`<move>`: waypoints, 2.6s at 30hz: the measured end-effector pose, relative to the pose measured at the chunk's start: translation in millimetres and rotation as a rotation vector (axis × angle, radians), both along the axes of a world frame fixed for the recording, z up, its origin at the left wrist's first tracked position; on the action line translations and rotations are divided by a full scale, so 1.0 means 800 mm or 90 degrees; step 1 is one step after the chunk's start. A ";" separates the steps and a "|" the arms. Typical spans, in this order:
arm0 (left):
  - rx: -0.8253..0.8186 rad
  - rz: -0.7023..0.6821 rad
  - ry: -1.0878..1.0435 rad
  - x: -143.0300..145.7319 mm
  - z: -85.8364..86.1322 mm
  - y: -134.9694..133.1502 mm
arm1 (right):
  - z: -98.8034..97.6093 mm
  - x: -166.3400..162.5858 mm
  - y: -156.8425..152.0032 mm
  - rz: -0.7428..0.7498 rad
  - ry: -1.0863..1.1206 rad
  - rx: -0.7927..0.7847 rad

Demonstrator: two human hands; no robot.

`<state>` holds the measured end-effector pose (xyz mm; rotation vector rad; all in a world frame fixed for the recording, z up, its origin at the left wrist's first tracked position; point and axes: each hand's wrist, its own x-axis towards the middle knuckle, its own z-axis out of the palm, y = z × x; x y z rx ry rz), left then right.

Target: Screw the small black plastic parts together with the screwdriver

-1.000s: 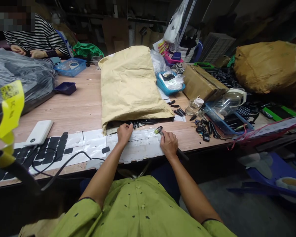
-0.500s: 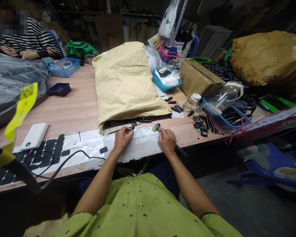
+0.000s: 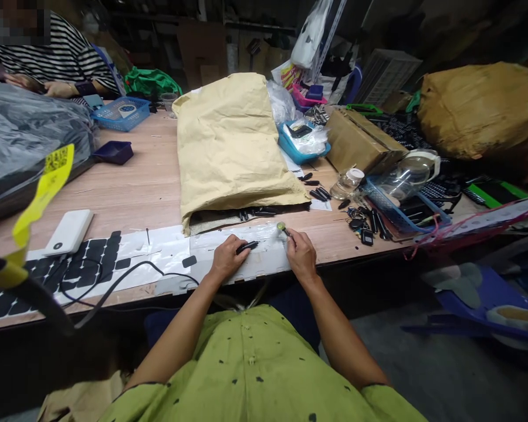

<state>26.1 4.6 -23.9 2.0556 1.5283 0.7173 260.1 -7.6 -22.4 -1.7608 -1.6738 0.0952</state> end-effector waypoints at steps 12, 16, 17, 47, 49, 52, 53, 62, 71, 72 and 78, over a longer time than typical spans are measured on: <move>-0.041 0.025 -0.025 0.011 0.008 -0.003 | 0.026 -0.047 -0.045 0.163 0.091 0.016; -0.043 0.026 -0.030 0.013 0.010 -0.003 | 0.025 -0.049 -0.047 0.178 0.066 0.010; -0.046 0.026 -0.030 0.013 0.011 -0.003 | 0.025 -0.049 -0.047 0.181 0.063 0.003; -0.049 -0.005 -0.012 0.004 0.002 0.004 | -0.030 0.019 0.018 -0.100 -0.184 0.027; -0.047 -0.015 -0.019 0.002 0.007 0.003 | -0.030 0.016 0.019 -0.099 -0.187 0.016; -0.049 -0.050 -0.056 -0.002 0.019 -0.017 | -0.029 0.014 0.021 -0.101 -0.191 0.012; -0.056 -0.076 -0.075 -0.004 0.023 -0.031 | -0.029 0.014 0.021 -0.102 -0.192 0.014; -0.351 -0.115 0.006 -0.012 -0.013 -0.129 | -0.030 0.009 0.023 -0.111 -0.222 0.005; -0.379 -0.138 -0.022 0.002 0.024 -0.095 | -0.030 0.006 0.022 -0.117 -0.236 0.006; -0.353 -0.119 -0.047 0.006 0.035 -0.080 | -0.030 0.006 0.022 -0.117 -0.235 0.005; -0.128 0.228 -0.042 0.024 0.060 0.053 | -0.028 0.006 0.019 -0.104 -0.217 0.011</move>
